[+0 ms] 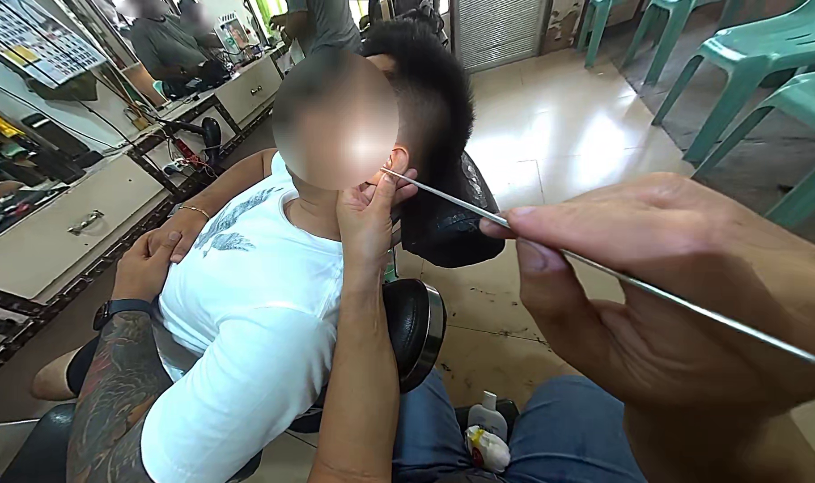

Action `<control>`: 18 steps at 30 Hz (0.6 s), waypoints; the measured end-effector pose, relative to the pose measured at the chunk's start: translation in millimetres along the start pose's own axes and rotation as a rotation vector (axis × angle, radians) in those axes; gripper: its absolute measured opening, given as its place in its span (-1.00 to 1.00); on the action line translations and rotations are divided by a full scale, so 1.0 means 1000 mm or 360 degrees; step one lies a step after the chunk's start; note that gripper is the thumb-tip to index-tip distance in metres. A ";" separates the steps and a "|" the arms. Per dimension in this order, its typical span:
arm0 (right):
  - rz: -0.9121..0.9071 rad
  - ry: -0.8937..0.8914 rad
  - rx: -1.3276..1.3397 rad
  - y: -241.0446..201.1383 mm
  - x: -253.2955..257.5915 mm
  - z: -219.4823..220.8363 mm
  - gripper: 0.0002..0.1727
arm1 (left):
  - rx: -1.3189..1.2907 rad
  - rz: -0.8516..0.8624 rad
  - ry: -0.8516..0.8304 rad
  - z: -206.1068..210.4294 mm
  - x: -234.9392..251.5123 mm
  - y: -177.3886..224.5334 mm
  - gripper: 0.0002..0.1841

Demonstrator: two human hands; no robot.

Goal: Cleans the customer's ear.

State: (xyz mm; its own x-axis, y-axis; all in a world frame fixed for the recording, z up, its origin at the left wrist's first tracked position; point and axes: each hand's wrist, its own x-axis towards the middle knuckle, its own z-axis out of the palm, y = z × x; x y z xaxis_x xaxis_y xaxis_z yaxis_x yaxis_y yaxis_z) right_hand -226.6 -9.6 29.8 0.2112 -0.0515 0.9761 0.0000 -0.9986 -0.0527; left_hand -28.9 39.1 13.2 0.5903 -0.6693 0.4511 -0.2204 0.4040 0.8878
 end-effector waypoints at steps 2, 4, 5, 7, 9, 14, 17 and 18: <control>-0.0025 -0.0026 -0.0018 0.000 0.003 0.004 -0.83 | 0.0085 -0.0058 0.0064 0.005 -0.013 0.014 -0.69; -0.0031 -0.0053 -0.0049 -0.001 0.004 0.007 -0.83 | 0.0073 -0.0069 0.0047 0.002 -0.011 0.012 -0.69; -0.0035 -0.0058 -0.0067 -0.003 0.005 0.008 -0.83 | 0.0066 -0.0071 0.0037 0.000 -0.008 0.009 -0.69; -0.0040 -0.0066 -0.0094 -0.006 0.004 0.009 -0.84 | 0.0024 -0.0035 0.0009 -0.004 0.004 -0.001 -0.68; -0.0049 -0.0077 -0.0112 -0.009 0.003 0.011 -0.84 | -0.0112 0.0063 -0.0041 -0.012 0.027 -0.019 -0.64; -0.0060 -0.0140 -0.0077 -0.018 -0.001 0.018 -0.78 | -0.0202 0.0056 0.0050 -0.008 0.040 -0.021 -0.62; -0.0074 -0.0164 -0.0061 -0.022 -0.002 0.023 -0.79 | -0.0208 0.0088 0.0044 -0.008 0.041 -0.023 -0.64; -0.0079 -0.0172 -0.0069 -0.023 -0.001 0.024 -0.79 | -0.0215 0.0087 0.0044 -0.008 0.040 -0.023 -0.65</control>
State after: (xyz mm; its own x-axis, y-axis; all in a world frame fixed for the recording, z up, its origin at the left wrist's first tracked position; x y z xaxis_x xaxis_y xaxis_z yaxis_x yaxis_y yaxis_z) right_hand -203.9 13.4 24.5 0.3162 -0.0027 0.9487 -0.0285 -0.9996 0.0066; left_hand 6.2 7.9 10.4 0.6019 -0.6271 0.4944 -0.1477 0.5210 0.8407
